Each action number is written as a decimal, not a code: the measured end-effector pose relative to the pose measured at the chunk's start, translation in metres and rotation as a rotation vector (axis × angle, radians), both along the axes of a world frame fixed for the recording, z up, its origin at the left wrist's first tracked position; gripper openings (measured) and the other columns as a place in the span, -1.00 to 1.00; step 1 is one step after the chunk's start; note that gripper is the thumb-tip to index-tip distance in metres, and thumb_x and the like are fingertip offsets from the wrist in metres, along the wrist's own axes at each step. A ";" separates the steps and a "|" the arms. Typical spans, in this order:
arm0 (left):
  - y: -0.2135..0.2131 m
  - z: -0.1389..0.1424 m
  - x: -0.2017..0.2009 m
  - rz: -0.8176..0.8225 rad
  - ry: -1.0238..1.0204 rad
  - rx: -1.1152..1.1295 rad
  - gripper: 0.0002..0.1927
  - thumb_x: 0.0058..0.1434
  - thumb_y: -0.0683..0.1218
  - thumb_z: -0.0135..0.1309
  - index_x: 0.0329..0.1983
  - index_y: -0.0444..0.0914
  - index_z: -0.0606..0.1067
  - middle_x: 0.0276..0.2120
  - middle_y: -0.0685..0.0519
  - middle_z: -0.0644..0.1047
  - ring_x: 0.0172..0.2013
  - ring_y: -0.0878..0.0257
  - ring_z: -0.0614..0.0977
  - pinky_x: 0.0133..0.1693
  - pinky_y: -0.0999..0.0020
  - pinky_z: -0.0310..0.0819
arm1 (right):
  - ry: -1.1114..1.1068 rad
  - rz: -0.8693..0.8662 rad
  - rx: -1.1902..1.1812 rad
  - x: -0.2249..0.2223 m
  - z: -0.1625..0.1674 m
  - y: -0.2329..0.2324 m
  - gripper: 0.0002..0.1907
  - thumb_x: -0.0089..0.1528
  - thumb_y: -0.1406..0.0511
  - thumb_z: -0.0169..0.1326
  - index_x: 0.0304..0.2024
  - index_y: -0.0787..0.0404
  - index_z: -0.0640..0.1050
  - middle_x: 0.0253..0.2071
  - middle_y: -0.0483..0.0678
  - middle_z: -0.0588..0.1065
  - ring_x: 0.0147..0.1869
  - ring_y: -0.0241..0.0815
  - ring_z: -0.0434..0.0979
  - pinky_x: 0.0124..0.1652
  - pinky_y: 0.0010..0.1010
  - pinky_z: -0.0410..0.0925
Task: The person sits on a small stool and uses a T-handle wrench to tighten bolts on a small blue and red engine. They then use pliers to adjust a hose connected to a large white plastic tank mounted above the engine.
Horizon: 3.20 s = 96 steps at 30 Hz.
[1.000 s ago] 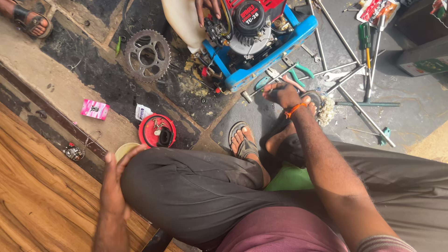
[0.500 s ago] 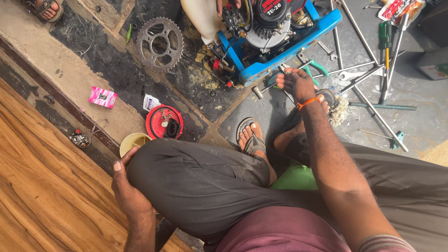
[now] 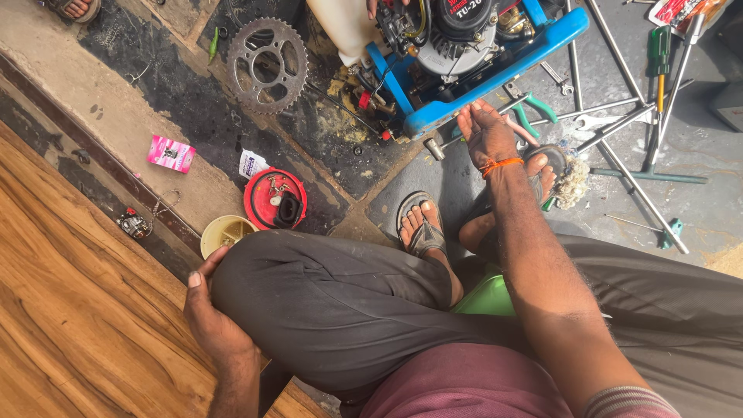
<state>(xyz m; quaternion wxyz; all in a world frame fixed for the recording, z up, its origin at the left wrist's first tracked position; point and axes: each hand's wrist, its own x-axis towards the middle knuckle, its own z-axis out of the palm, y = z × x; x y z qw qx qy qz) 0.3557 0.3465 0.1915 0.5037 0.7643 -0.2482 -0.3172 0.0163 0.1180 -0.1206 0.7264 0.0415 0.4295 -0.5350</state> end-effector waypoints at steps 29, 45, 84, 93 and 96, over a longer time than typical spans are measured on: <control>-0.003 -0.005 0.004 -0.001 -0.009 0.001 -0.38 0.46 0.11 -0.37 0.15 -0.50 0.44 -0.01 -0.23 0.54 0.05 0.08 0.58 0.11 0.18 0.50 | 0.292 0.220 0.014 0.010 -0.012 -0.015 -0.72 0.44 0.20 -0.14 -0.19 0.27 0.47 -0.44 -0.09 0.46 -0.44 -0.26 0.43 -0.42 -0.40 0.35; 0.001 -0.003 0.001 -0.029 0.041 -0.083 -0.40 0.48 0.09 -0.36 0.15 -0.54 0.41 0.04 -0.27 0.54 0.08 0.02 0.59 0.15 0.14 0.49 | -0.189 0.196 0.072 0.005 -0.012 -0.026 -0.82 0.40 0.27 -0.20 -0.29 0.11 0.38 -0.52 -0.24 0.21 -0.52 -0.37 0.11 -0.50 -0.49 0.07; -0.028 0.019 0.020 -0.722 0.566 0.042 -0.12 0.34 0.33 -0.23 0.44 -0.44 0.16 0.39 -0.31 0.28 0.38 -0.07 0.32 0.35 0.01 0.12 | 1.196 0.494 -0.182 -0.031 0.073 0.001 -0.49 0.35 -0.05 -0.07 -0.19 0.26 0.56 -0.37 0.08 0.53 -0.26 0.06 0.53 -0.25 -0.11 0.35; -0.043 -0.046 0.012 -0.936 0.695 0.234 -0.12 0.23 0.33 -0.09 0.45 -0.32 0.19 0.33 -0.22 0.36 0.33 0.03 0.40 0.30 0.10 0.22 | 1.123 2.016 -0.339 -0.114 0.091 0.130 -0.45 0.24 -0.05 0.16 0.08 0.20 0.57 -0.05 0.19 0.58 0.03 0.20 0.61 -0.01 -0.11 0.45; -0.047 -0.027 0.006 -0.921 0.648 0.243 -0.15 0.21 0.30 -0.03 0.44 -0.30 0.23 0.30 -0.19 0.40 0.31 0.08 0.43 0.29 0.14 0.25 | 1.268 1.698 -0.151 -0.172 0.079 0.086 -0.51 0.27 0.01 0.16 0.04 0.23 0.57 -0.11 0.19 0.59 -0.06 0.23 0.65 -0.12 -0.08 0.50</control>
